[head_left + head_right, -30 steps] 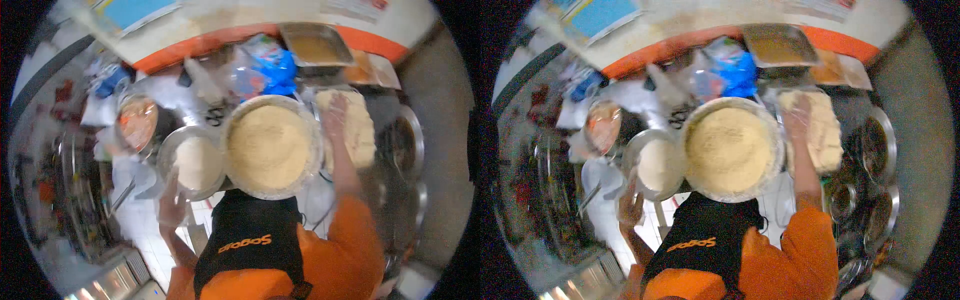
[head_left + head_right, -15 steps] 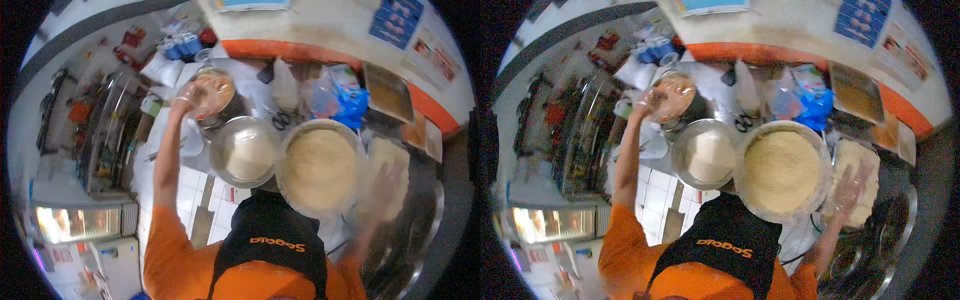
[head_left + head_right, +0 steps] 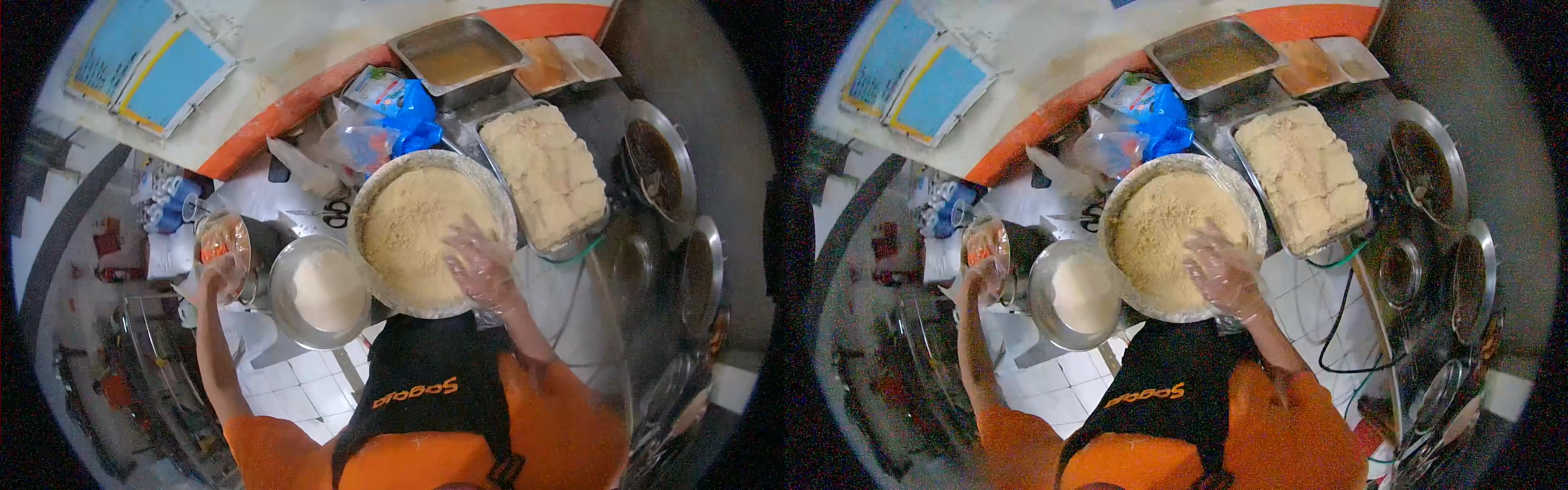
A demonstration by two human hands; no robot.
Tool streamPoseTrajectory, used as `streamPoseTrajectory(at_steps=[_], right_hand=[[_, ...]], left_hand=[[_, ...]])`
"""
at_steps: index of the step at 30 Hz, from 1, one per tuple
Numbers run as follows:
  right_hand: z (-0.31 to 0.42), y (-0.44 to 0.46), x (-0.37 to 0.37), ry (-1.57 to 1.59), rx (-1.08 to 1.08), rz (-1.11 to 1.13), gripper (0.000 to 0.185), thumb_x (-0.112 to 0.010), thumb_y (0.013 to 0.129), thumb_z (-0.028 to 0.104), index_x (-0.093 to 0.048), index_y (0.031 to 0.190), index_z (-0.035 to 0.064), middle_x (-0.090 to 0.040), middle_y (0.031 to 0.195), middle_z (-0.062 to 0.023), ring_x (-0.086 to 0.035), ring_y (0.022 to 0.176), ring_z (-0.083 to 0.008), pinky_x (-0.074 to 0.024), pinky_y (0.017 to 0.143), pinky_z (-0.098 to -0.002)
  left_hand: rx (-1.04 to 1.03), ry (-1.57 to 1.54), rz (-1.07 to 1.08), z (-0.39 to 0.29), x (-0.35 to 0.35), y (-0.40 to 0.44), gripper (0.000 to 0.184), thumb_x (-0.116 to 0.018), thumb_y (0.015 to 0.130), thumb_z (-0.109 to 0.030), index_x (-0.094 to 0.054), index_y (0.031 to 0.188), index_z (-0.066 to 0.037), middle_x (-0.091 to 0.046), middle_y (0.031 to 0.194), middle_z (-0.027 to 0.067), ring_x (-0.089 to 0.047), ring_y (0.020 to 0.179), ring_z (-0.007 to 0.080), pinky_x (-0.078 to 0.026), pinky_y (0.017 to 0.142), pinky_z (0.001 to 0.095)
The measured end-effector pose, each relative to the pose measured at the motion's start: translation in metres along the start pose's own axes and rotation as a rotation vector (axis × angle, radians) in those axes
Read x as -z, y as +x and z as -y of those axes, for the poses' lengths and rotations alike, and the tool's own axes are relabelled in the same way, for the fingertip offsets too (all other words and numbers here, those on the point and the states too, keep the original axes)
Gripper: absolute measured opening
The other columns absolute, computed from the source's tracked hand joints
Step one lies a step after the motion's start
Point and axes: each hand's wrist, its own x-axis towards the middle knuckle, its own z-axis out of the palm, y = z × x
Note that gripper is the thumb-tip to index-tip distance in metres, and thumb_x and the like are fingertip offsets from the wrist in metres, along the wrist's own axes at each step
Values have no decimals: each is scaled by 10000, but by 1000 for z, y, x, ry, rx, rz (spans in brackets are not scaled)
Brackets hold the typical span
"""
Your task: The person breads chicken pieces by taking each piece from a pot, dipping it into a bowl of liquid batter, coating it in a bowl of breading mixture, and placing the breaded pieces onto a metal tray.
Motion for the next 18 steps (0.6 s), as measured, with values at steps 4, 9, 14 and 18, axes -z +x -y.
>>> streamPoseTrajectory(at_steps=[4,9,14,18], right_hand=[[8,14,-8,44,115,-11,291,-677,880,177,-663,1155,81,-618,1272,-136,-470,1345,-329,-448,1048,-443],[18,18,-5,46,180,-28,261,-686,872,157,-676,1120,76,-643,1230,-114,-532,1284,-315,-481,1014,-421],[9,20,-15,81,228,-10,244,-674,879,158,-678,1108,74,-671,1169,-108,-600,1179,-299,-493,984,-424],[3,28,-23,76,309,47,249,-667,880,152,-678,1115,72,-676,1159,-99,-611,1145,-305,-498,969,-426]], left_hand=[[-33,-11,-39,0,-12,2,228,-612,902,-206,-598,1058,-40,-663,1010,127,-644,948,276,-505,821,386],[-77,-26,-142,4,-31,1,202,-611,905,-229,-613,979,-41,-665,947,133,-648,907,284,-507,782,389],[-126,-18,-332,24,-51,1,211,-609,908,-252,-627,900,-42,-667,884,139,-653,867,292,-509,742,393],[-173,-198,-305,-13,-33,-29,240,-625,896,-283,-653,876,-46,-674,864,145,-663,841,301,-511,726,401]])
